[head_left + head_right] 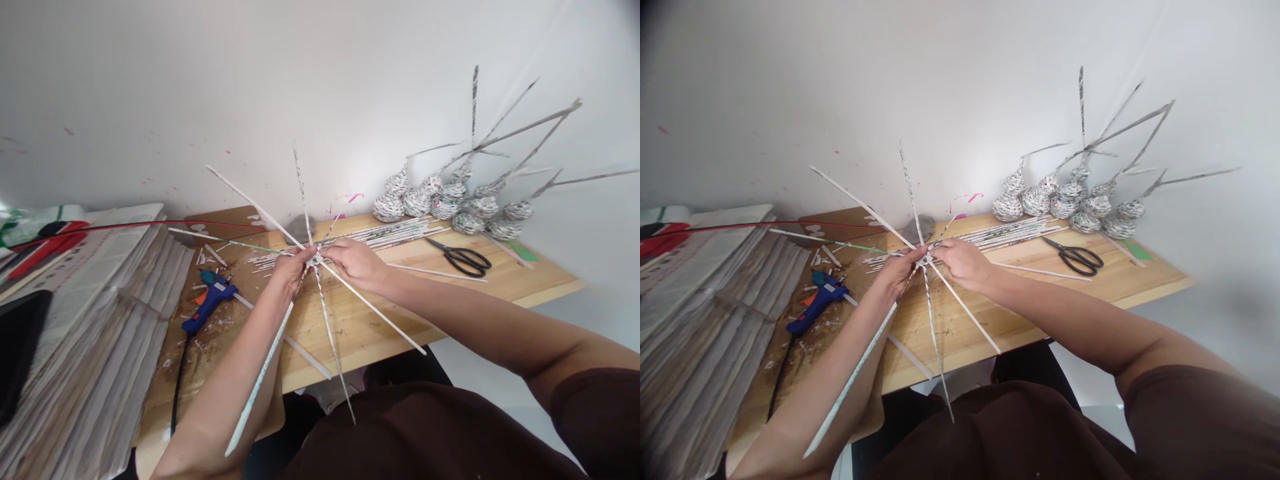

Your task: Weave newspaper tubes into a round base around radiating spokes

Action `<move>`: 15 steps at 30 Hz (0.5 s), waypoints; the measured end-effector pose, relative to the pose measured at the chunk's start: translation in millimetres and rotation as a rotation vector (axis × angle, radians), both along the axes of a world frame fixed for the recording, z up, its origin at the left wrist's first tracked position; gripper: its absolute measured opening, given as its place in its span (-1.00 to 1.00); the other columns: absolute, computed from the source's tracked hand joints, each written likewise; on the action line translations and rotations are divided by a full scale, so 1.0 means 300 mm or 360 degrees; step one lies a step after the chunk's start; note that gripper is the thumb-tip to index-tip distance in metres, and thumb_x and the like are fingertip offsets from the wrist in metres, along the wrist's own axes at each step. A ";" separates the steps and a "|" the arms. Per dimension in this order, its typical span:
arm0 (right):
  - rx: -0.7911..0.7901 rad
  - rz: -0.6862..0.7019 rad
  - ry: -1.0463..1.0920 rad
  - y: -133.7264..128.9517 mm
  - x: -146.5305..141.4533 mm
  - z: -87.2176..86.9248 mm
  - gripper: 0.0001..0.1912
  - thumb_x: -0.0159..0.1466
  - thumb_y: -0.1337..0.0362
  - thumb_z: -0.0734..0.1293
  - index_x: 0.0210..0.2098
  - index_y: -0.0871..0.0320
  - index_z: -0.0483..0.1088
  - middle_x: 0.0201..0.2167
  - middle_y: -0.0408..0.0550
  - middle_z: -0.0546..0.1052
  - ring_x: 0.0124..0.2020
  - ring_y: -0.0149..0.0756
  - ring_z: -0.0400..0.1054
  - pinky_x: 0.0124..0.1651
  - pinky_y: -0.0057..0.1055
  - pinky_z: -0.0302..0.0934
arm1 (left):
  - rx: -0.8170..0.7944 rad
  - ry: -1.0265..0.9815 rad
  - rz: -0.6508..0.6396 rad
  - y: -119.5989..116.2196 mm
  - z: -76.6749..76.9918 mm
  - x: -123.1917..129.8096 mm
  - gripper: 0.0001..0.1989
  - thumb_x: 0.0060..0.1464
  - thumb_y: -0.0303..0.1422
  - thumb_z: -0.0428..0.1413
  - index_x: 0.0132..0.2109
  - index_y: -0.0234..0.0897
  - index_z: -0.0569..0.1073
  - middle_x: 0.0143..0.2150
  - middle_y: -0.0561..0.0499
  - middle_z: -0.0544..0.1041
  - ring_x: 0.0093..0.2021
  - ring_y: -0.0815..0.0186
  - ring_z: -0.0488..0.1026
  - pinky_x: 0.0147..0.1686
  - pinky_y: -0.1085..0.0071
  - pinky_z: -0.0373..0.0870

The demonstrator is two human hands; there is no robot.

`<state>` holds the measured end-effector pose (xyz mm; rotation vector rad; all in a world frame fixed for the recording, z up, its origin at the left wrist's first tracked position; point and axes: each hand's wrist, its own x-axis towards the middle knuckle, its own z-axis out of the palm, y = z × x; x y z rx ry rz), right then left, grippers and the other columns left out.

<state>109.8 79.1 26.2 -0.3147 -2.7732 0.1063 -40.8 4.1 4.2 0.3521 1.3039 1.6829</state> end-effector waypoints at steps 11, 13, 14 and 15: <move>-0.0556 -0.0362 0.0267 -0.005 0.018 -0.002 -0.80 0.22 0.41 0.31 -0.19 0.15 0.53 -0.32 -0.08 0.60 -0.34 -0.34 0.44 -0.22 -0.45 0.20 | 0.0053 0.0134 0.0018 0.004 -0.017 0.001 -0.62 -0.45 -0.36 0.44 -0.36 -0.30 0.56 -0.51 0.06 0.53 -0.53 0.40 0.41 -0.52 0.49 0.27; -0.0370 -0.0357 0.0200 -0.010 0.028 0.013 -0.78 0.22 0.42 0.30 -0.18 0.17 0.52 -0.30 -0.03 0.59 -0.32 -0.31 0.42 -0.19 -0.42 0.20 | 0.0068 0.0171 0.0009 0.002 -0.016 0.004 -0.60 -0.44 -0.32 0.44 -0.35 -0.28 0.56 -0.53 0.09 0.51 -0.56 0.43 0.37 -0.55 0.51 0.22; -0.0247 -0.0339 0.0165 -0.016 0.032 0.020 -0.77 0.23 0.43 0.28 -0.16 0.18 0.51 -0.29 0.00 0.57 -0.28 -0.29 0.41 -0.16 -0.39 0.19 | 0.0071 0.0189 0.0009 0.001 -0.017 0.006 -0.59 -0.44 -0.30 0.44 -0.33 -0.28 0.55 -0.54 0.10 0.50 -0.56 0.44 0.36 -0.56 0.52 0.19; -0.0131 -0.0320 0.0132 -0.024 0.036 0.026 -0.76 0.24 0.44 0.25 -0.15 0.20 0.50 -0.27 0.04 0.56 -0.24 -0.25 0.40 -0.13 -0.37 0.18 | 0.0074 0.0200 0.0011 0.001 -0.018 0.007 -0.58 -0.44 -0.28 0.44 -0.32 -0.28 0.55 -0.54 0.11 0.50 -0.57 0.45 0.35 -0.57 0.53 0.18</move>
